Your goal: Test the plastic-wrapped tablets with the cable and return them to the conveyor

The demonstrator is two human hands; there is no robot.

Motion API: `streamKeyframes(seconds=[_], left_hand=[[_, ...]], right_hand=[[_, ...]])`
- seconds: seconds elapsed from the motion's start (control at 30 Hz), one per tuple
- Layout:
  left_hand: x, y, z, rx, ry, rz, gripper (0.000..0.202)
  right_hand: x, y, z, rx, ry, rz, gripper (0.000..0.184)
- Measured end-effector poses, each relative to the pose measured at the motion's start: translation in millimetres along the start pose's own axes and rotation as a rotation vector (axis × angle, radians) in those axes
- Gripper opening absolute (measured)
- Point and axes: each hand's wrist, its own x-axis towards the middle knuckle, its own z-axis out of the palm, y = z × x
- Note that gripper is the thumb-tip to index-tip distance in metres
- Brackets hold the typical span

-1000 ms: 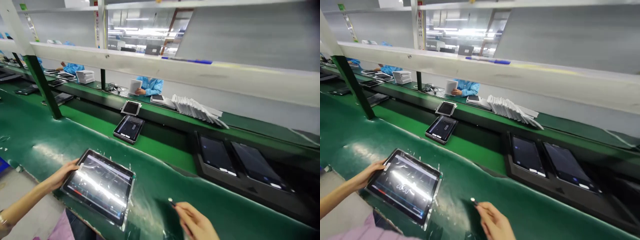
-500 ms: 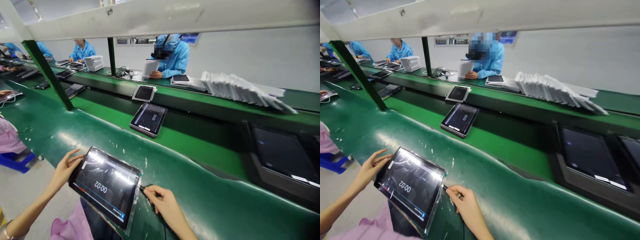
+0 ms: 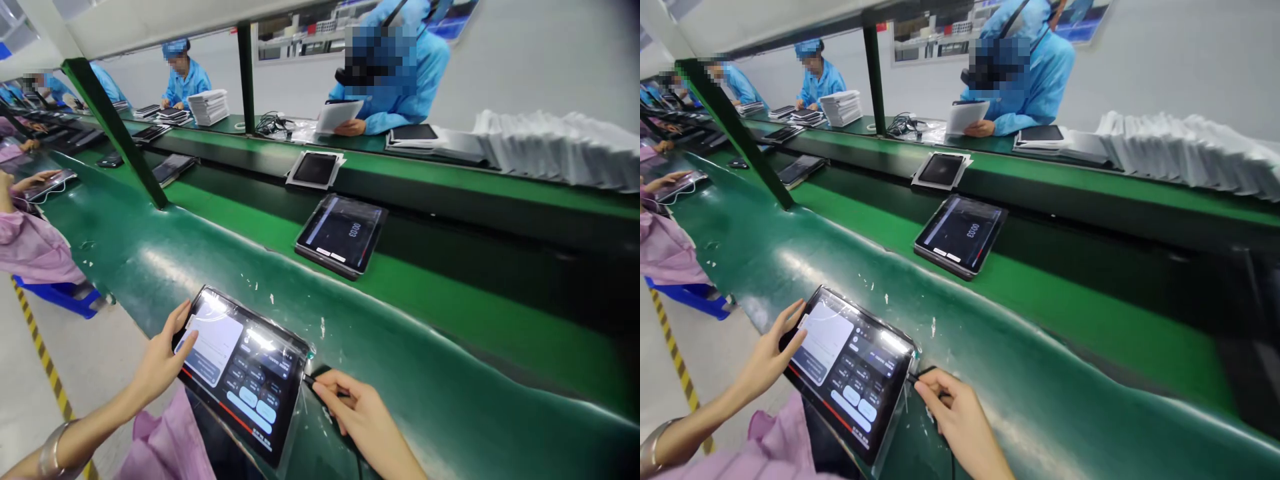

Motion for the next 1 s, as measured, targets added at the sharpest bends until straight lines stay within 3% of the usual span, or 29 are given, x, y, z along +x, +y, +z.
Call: streamKeyframes(seconds=[0.1, 0.17, 0.3, 0.4, 0.67, 1.0], left_hand=[[-1, 6, -2.0, 0.070, -0.013, -0.008, 0.068], [-3, 10, -3.4, 0.124, -0.049, 0.023, 0.082], [-8, 22, 2.4, 0.323, -0.017, 0.327, 0.118], [-10, 31, 11.3, 0.406, 0.011, 0.474, 0.128], [-5, 33, 10.8, 0.400, -0.006, 0.502, 0.133], [-16, 32, 6.5, 0.344, -0.020, 0.506, 0.116]], right_hand=[[6, -5, 5, 0.005, -0.004, -0.001, 0.072], [8, -7, 6, 0.013, -0.062, 0.037, 0.076], [7, -10, 3, -0.011, -0.142, 0.096, 0.079], [2, -16, -1, -0.025, -0.120, 0.075, 0.076], [-15, -44, 0, 0.008, -0.119, 0.034, 0.063], [-16, -39, 3, 0.038, -0.101, 0.020, 0.054]])
